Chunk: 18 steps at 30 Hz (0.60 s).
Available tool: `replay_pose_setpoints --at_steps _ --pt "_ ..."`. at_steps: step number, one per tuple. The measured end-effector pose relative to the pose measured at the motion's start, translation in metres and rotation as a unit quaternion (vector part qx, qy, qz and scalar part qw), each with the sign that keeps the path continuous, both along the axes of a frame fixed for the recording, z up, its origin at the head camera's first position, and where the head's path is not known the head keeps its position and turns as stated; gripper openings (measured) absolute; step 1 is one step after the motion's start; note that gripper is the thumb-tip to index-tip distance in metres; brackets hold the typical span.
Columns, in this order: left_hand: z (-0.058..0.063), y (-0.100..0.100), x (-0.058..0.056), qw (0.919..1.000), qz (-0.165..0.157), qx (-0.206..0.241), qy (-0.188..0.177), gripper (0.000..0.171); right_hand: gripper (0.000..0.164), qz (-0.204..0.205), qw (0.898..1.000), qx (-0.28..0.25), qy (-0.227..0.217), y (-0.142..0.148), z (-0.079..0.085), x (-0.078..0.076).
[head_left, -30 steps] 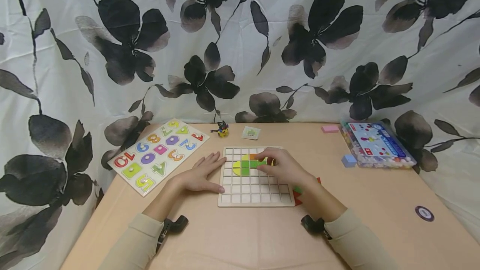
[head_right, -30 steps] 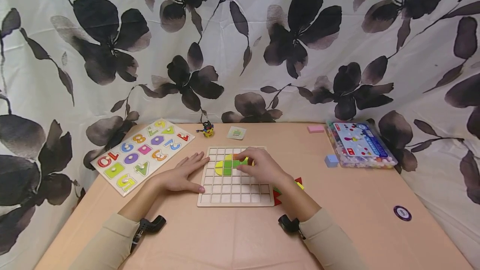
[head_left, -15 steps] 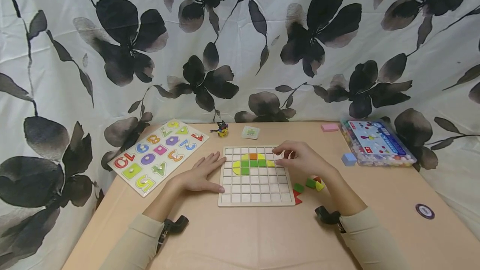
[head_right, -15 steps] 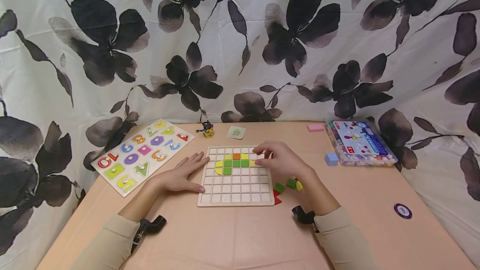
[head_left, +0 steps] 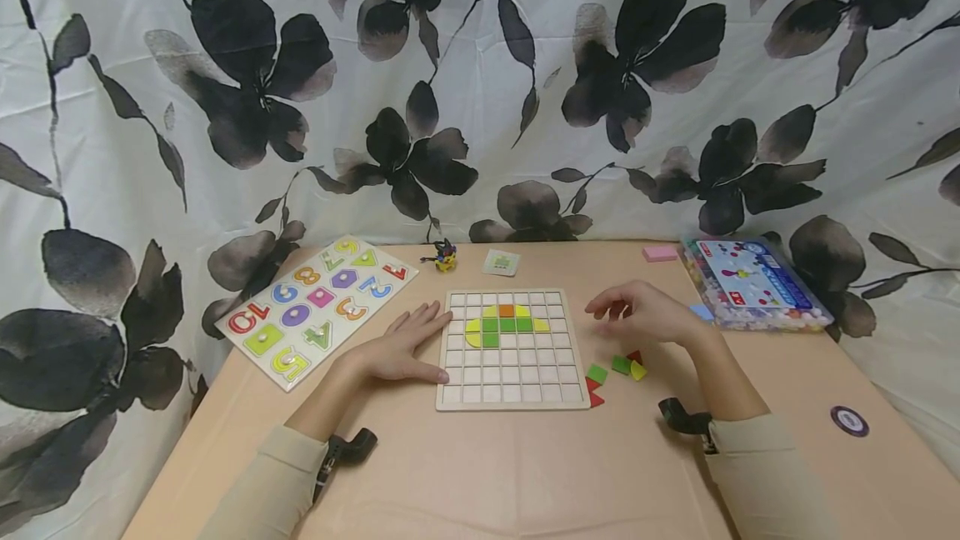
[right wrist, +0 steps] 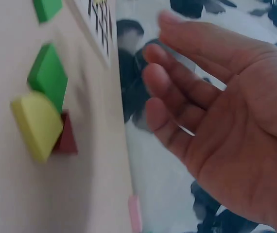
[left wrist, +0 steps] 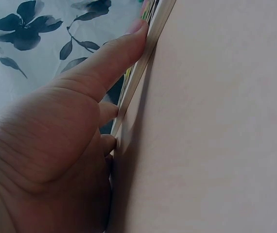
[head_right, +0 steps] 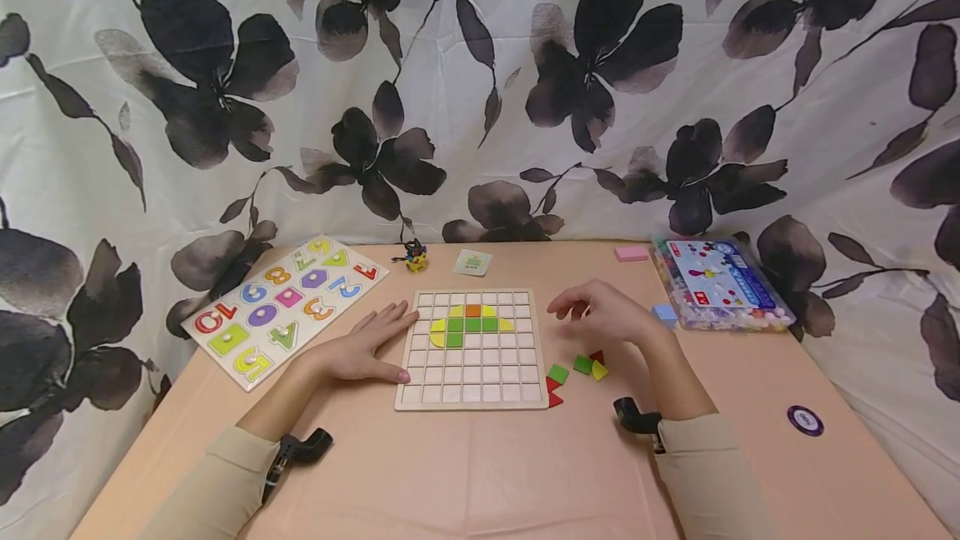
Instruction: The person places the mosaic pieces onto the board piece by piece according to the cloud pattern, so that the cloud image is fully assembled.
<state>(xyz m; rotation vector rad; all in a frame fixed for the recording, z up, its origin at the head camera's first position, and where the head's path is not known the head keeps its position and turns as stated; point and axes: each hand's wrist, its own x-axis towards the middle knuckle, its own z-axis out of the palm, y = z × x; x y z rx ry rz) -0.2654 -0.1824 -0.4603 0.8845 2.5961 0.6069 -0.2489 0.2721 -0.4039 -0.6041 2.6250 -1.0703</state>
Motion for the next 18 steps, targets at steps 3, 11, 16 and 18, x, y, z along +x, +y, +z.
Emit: replay_pose_setpoints --at_steps 3,11,16,18 --pt "0.000 0.000 0.000 1.0000 0.000 0.001 0.000 0.110 0.027 0.016 0.999 0.012 -0.045 0.010 -0.003 -0.001" --pt "0.001 0.000 0.000 1.0000 -0.001 0.001 0.001 0.110 0.022 0.045 0.993 0.044 -0.103 0.022 -0.011 -0.002" --pt "0.001 0.000 0.000 1.0000 -0.001 0.000 0.001 0.110 0.021 0.057 0.987 0.054 -0.138 0.021 -0.015 -0.001" --pt "0.001 0.000 0.000 1.0000 -0.001 0.000 -0.001 0.110 0.020 0.063 0.986 0.058 -0.142 0.020 -0.016 -0.001"
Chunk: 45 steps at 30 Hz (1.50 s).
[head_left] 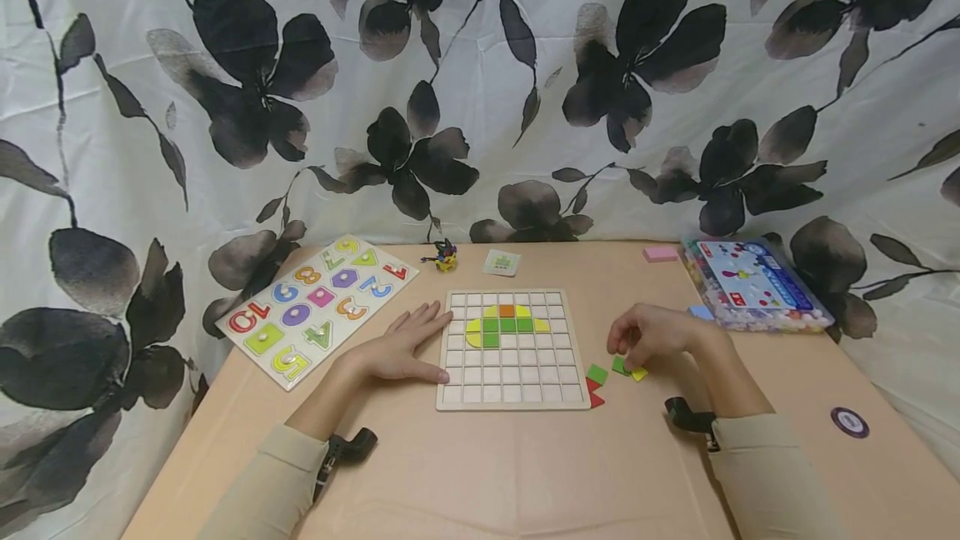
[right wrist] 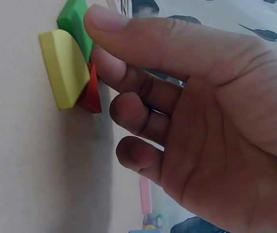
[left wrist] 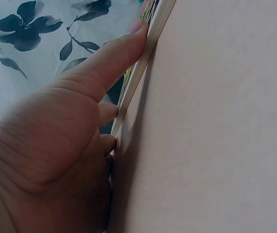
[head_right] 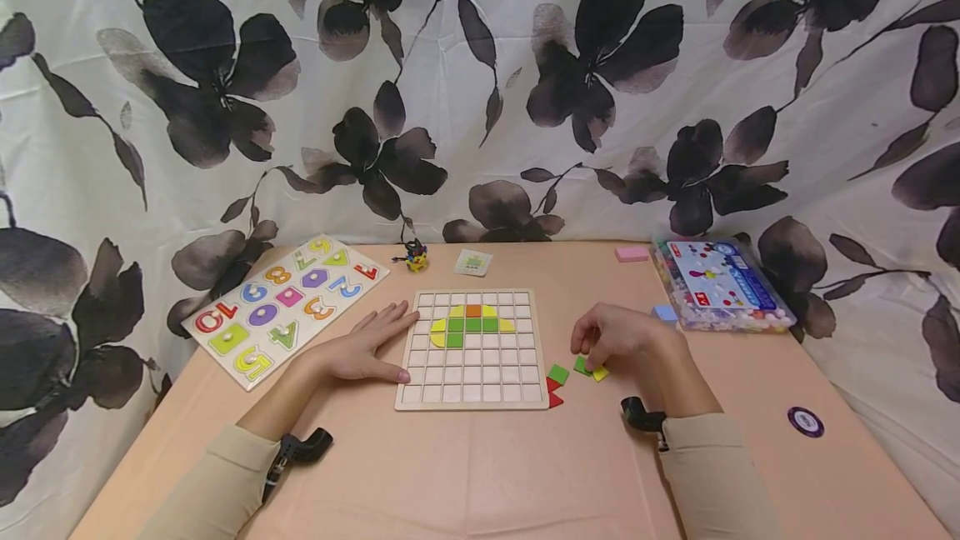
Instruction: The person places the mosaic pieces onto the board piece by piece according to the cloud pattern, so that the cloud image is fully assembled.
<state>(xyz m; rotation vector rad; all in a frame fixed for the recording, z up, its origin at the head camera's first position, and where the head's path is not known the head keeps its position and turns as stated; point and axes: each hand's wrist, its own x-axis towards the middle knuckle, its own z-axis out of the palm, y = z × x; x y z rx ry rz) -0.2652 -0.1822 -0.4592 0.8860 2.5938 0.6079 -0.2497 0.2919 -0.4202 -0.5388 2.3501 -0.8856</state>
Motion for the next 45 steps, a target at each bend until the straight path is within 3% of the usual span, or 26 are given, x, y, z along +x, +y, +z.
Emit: replay_pose_setpoints --at_steps 8,24,33,41,45 --pt "0.000 0.000 0.000 1.0000 0.000 0.000 0.002 0.110 0.018 -0.001 1.000 0.028 0.003 -0.008 -0.001 0.000" --pt "0.002 0.000 0.001 1.0000 0.000 0.004 -0.001 0.110 0.021 0.013 0.999 0.033 0.012 -0.018 0.005 0.005" --pt "0.001 0.000 0.001 1.0000 0.000 0.005 0.000 0.110 0.005 -0.026 0.999 -0.028 0.030 -0.019 0.005 0.002" --pt "0.001 0.000 0.000 1.0000 0.001 0.004 -0.001 0.110 0.007 -0.064 0.989 -0.073 0.107 -0.025 0.005 -0.002" --pt "0.001 0.000 0.000 1.0000 0.001 0.002 -0.001 0.110 0.015 -0.076 0.985 -0.097 0.122 -0.030 0.005 -0.003"
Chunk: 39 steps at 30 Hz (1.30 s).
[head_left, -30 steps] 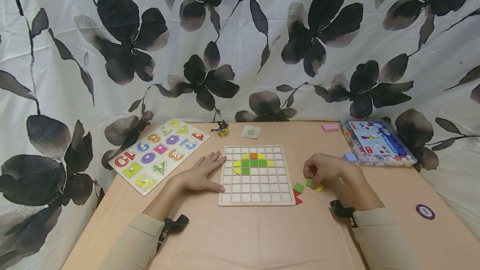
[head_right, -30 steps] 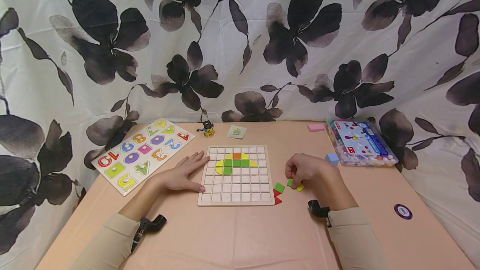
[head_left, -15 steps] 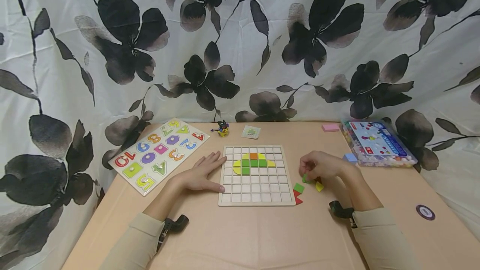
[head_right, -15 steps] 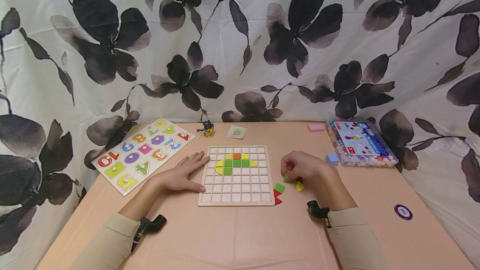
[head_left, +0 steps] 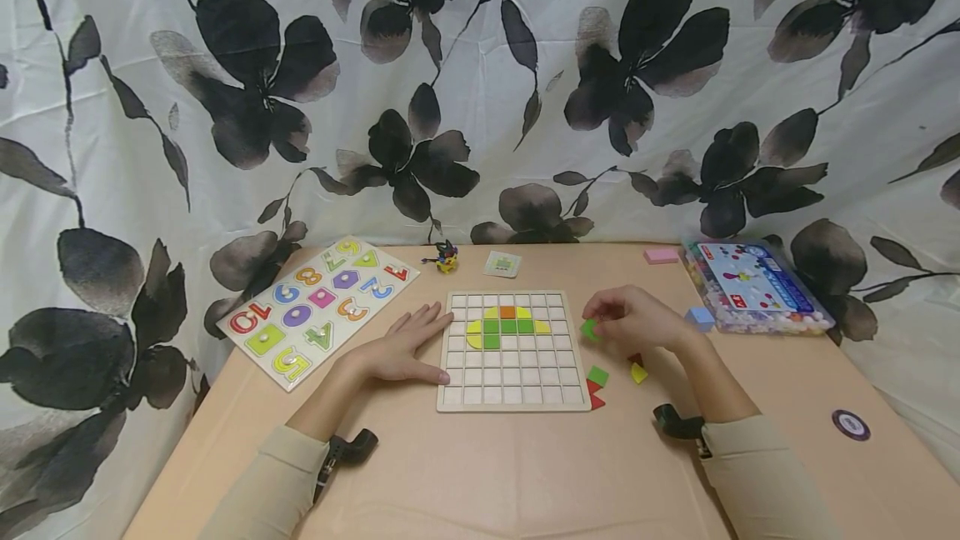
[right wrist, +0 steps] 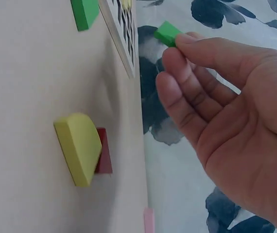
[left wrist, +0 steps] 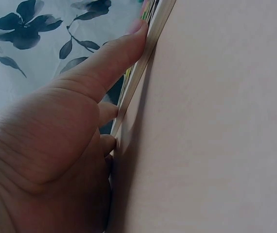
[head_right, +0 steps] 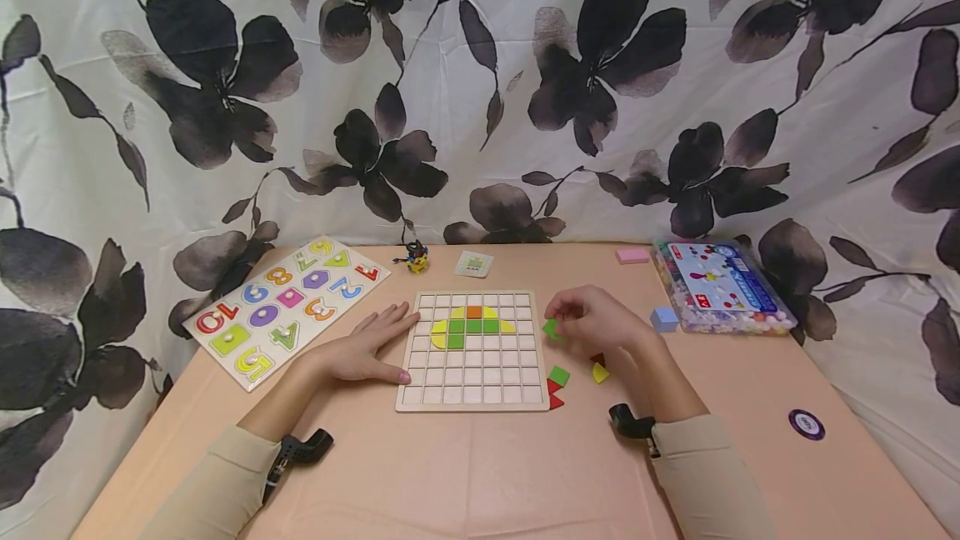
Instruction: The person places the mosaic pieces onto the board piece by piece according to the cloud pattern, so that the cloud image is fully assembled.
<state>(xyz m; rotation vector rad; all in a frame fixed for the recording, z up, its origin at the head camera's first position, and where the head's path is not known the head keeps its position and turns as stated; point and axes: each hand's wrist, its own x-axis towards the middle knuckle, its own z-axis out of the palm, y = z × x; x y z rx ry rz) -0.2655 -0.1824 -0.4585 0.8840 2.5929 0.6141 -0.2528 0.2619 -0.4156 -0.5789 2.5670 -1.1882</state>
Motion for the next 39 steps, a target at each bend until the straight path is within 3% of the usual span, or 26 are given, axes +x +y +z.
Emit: replay_pose_setpoints --at_steps 4,10,18,26,32,39 --pt "0.000 0.000 0.000 1.0000 0.000 0.000 0.000 0.110 0.021 0.008 0.999 -0.031 0.011 -0.005 -0.003 -0.001" --pt "0.000 0.000 0.000 1.0000 -0.002 0.003 0.000 0.111 0.014 0.001 0.999 -0.039 0.025 -0.018 -0.010 -0.002" --pt "-0.001 0.000 0.000 1.0000 -0.001 0.003 -0.001 0.110 0.014 -0.036 0.997 -0.059 0.016 -0.056 -0.011 0.001" --pt "-0.002 -0.001 -0.001 1.0000 -0.002 0.005 0.001 0.111 0.023 -0.035 0.992 -0.118 -0.006 -0.089 -0.016 0.000" --pt "-0.002 -0.001 0.000 1.0000 -0.002 0.009 -0.002 0.111 0.027 -0.007 0.995 -0.091 0.034 -0.103 -0.026 -0.005" --pt "-0.002 0.000 -0.001 1.0000 -0.005 0.006 0.001 0.111 0.027 0.003 0.998 -0.023 0.058 -0.113 -0.034 -0.004"
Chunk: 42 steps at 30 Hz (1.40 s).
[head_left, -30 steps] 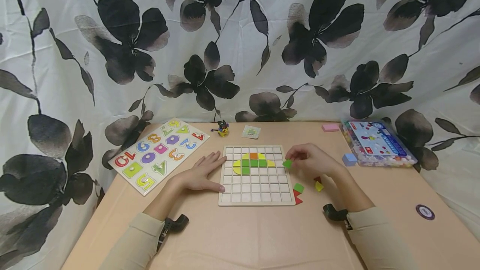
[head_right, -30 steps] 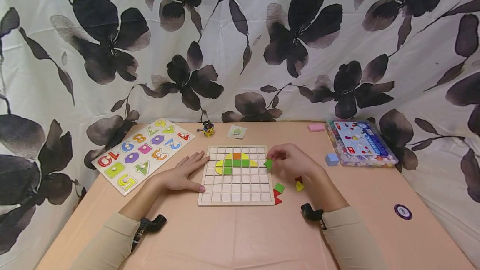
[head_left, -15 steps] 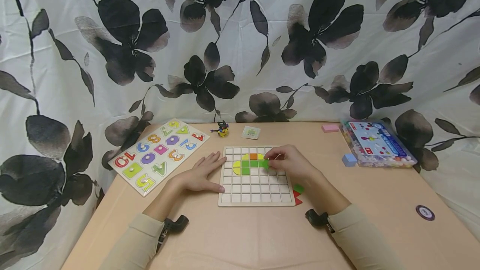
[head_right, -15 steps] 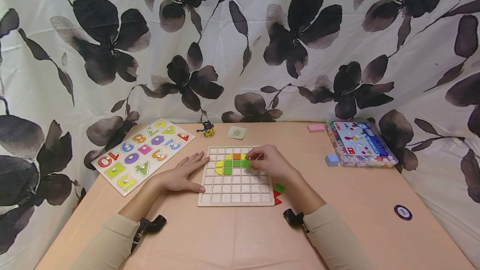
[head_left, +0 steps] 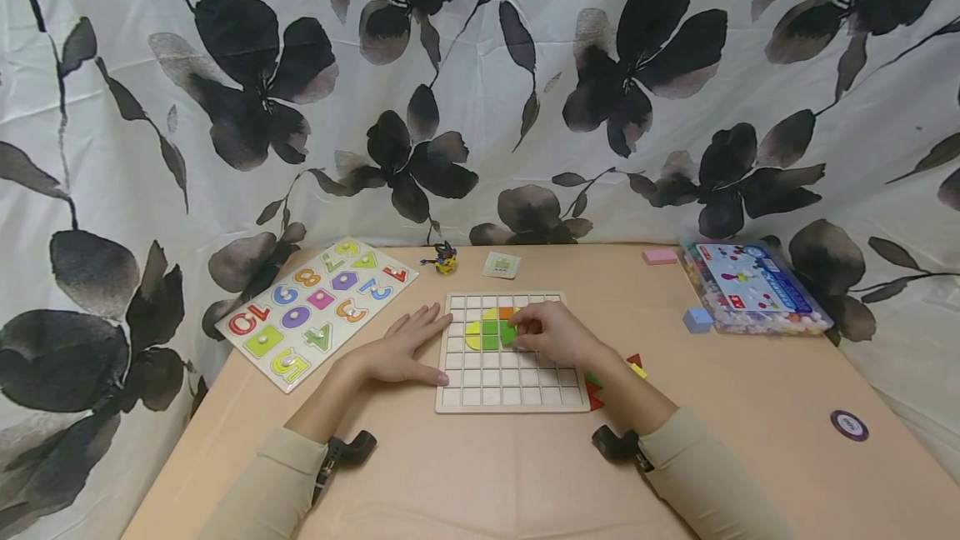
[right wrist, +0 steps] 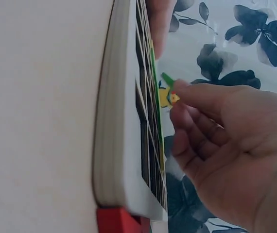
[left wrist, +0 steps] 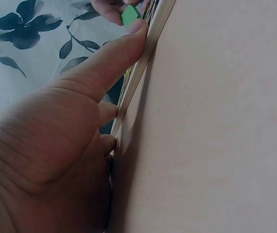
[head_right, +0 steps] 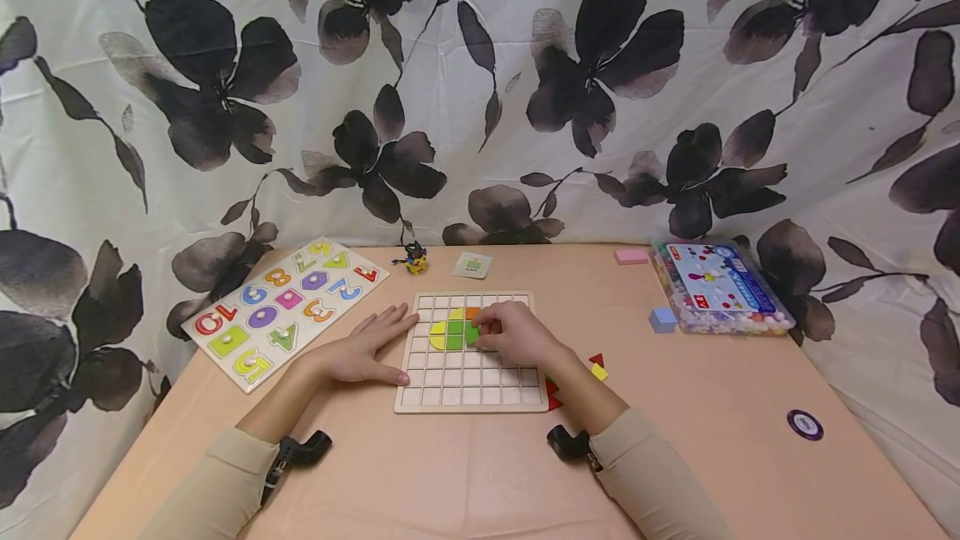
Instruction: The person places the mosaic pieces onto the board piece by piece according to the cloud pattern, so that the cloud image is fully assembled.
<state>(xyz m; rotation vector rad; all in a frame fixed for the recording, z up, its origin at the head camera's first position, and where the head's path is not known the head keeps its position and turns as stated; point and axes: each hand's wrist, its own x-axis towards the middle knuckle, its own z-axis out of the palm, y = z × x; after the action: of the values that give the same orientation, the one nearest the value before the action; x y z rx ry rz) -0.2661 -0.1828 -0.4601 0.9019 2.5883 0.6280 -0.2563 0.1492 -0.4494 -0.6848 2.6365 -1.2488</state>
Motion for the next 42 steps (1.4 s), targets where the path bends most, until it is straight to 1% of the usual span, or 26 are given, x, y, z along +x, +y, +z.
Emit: replay_pose_setpoints --at_steps 6,11,18,24,28,33,37,40,42 --pt "0.000 -0.001 0.000 1.0000 0.000 -0.002 0.000 0.110 0.027 0.011 1.000 0.016 0.016 -0.001 -0.005 -0.001" --pt "-0.001 -0.001 0.000 1.0000 0.000 -0.004 0.001 0.111 0.029 0.019 0.999 0.027 0.018 -0.001 -0.007 -0.001" --pt "0.000 -0.001 0.000 1.0000 0.001 -0.002 -0.001 0.110 0.031 0.019 0.999 0.039 0.023 -0.002 -0.008 -0.001" --pt "0.000 -0.001 0.001 1.0000 0.002 0.001 -0.002 0.110 0.030 0.012 0.999 0.037 0.017 -0.001 -0.006 0.000" --pt "0.000 -0.001 0.001 1.0000 0.003 0.002 -0.003 0.110 0.027 0.004 1.000 0.020 0.014 0.004 0.003 0.004" --pt "0.001 -0.001 0.002 1.0000 0.003 0.002 -0.003 0.110 0.030 -0.008 1.000 -0.005 0.008 0.016 0.020 0.011" --pt "0.001 -0.001 0.002 1.0000 0.003 0.000 -0.003 0.110 0.031 -0.017 1.000 -0.003 0.000 0.032 0.030 0.014" --pt "0.001 0.000 0.001 1.0000 0.003 -0.001 -0.001 0.110 0.031 -0.011 1.000 0.009 0.011 0.045 0.035 0.014" --pt "0.001 0.000 0.001 1.0000 0.003 -0.001 0.000 0.110 0.030 0.000 1.000 0.016 0.018 0.054 0.038 0.014"
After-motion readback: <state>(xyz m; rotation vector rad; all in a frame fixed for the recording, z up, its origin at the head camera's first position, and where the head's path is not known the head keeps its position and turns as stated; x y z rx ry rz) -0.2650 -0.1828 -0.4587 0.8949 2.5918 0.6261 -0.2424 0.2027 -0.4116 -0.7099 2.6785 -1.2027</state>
